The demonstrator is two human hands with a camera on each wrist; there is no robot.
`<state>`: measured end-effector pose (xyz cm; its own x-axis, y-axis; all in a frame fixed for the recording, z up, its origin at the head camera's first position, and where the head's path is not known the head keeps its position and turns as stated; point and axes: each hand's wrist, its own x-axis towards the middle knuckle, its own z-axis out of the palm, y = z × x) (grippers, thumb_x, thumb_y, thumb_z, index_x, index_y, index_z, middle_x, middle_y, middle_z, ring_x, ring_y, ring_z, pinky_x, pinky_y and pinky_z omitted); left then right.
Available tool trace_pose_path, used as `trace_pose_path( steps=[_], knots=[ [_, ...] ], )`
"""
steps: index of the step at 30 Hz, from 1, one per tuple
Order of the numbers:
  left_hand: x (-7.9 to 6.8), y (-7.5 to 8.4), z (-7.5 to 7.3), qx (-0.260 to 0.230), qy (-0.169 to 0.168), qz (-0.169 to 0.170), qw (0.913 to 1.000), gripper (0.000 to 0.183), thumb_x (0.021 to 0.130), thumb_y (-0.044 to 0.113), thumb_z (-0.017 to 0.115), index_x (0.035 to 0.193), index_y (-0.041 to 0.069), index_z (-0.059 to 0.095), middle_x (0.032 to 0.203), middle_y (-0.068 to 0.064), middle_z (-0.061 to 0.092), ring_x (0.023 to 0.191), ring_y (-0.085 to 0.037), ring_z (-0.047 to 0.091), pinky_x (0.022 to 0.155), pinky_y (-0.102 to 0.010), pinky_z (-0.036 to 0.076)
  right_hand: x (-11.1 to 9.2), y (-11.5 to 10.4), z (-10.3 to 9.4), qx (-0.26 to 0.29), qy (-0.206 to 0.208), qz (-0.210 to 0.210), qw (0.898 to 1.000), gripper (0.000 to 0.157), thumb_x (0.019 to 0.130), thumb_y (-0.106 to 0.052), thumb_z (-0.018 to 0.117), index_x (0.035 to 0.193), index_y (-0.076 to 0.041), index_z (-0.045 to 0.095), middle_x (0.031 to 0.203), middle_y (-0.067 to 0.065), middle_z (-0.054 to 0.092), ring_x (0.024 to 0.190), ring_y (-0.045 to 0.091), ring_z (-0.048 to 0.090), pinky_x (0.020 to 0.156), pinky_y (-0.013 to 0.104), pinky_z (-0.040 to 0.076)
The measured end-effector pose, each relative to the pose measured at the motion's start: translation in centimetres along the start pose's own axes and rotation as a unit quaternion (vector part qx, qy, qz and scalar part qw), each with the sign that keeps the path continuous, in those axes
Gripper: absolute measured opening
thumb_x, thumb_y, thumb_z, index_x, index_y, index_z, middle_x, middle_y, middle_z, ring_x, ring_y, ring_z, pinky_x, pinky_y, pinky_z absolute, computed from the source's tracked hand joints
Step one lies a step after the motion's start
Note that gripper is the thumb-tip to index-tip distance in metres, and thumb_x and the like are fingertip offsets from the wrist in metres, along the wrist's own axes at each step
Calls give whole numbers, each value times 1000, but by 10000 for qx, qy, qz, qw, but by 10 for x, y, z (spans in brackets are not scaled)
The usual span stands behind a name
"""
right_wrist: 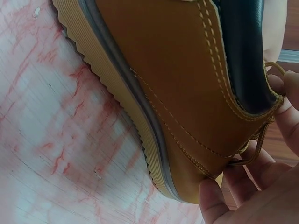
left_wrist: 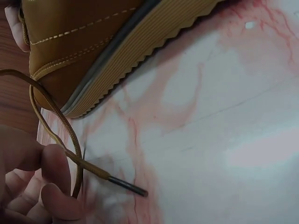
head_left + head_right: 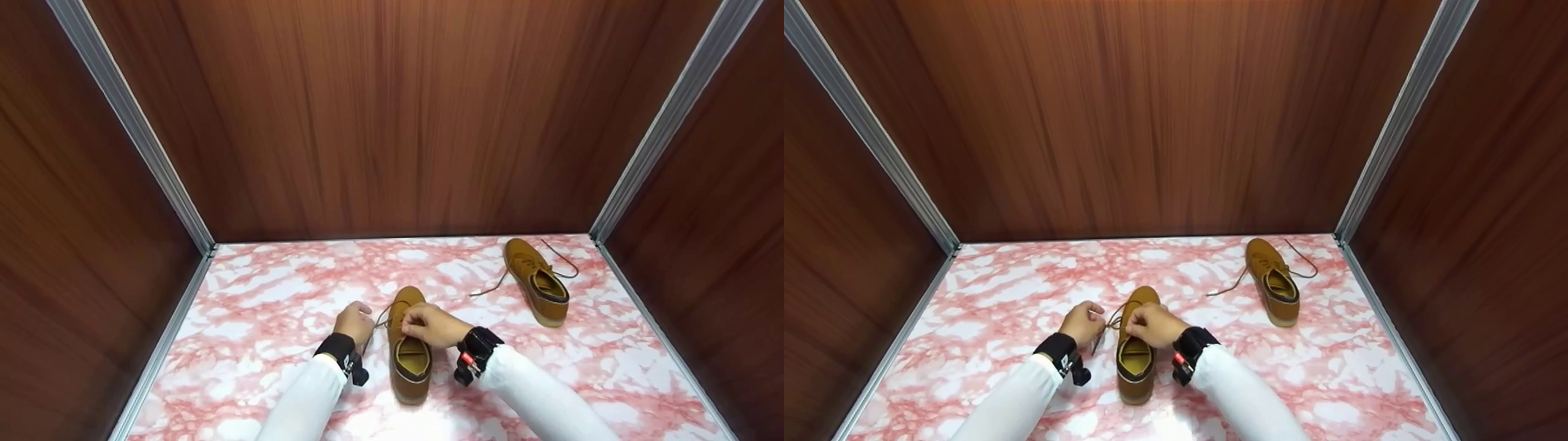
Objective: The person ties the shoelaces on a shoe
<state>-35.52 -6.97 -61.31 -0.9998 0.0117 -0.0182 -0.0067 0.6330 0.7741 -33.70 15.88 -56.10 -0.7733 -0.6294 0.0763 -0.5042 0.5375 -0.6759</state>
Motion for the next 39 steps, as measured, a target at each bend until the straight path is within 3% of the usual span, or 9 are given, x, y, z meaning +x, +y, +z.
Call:
trace_pose_path(
  steps=[4,9,13,23,31,34,39],
  knots=[
    [0,2,2,-81,-54,-20,10000,26,80,5,69,106,1,68,90,-10,77,81,-21,70,79,-36,57,-1,-1,0,-51,-8,68,10000,13,101,-16,68,90,-11,73,92,4,70,92,7,50,89,26,42],
    [0,0,7,261,-60,220,9994,25,78,3,70,103,1,68,85,-8,76,77,-20,67,77,-36,57,-3,-1,0,-26,9,139,9999,12,101,-17,69,90,-11,72,95,3,69,94,8,51,90,26,42],
    [-1,-2,5,365,-163,206,9990,24,79,4,70,103,3,67,85,-7,74,79,-21,67,77,-37,57,-3,-3,-1,21,-1,155,9999,12,99,-18,70,90,-10,70,94,2,67,93,8,50,89,26,42],
    [-2,-1,-9,180,-66,176,9997,10,87,17,72,91,8,71,86,-8,75,81,-20,67,79,-38,56,0,-3,-3,367,40,644,9972,18,101,-24,70,90,-10,68,83,-6,62,76,4,53,71,21,45],
    [-4,3,-15,186,-20,186,9997,25,92,29,75,76,11,70,77,0,69,74,-16,61,73,-33,52,-1,-5,-4,680,60,832,9942,22,103,-24,66,88,-8,67,81,-6,60,71,6,51,63,20,43],
    [-5,6,-17,62,30,273,9996,25,93,27,73,75,12,67,72,4,62,71,-14,57,70,-30,49,1,-6,-3,768,84,859,9933,22,103,-19,63,87,-5,67,91,1,67,78,9,55,69,21,46],
    [-9,13,-25,-230,74,463,9986,23,93,20,69,72,13,64,67,8,51,66,-11,51,67,-26,43,4,-7,-4,814,332,1041,9907,18,102,-15,61,91,-2,68,116,15,72,107,20,64,98,38,53]
  ],
)
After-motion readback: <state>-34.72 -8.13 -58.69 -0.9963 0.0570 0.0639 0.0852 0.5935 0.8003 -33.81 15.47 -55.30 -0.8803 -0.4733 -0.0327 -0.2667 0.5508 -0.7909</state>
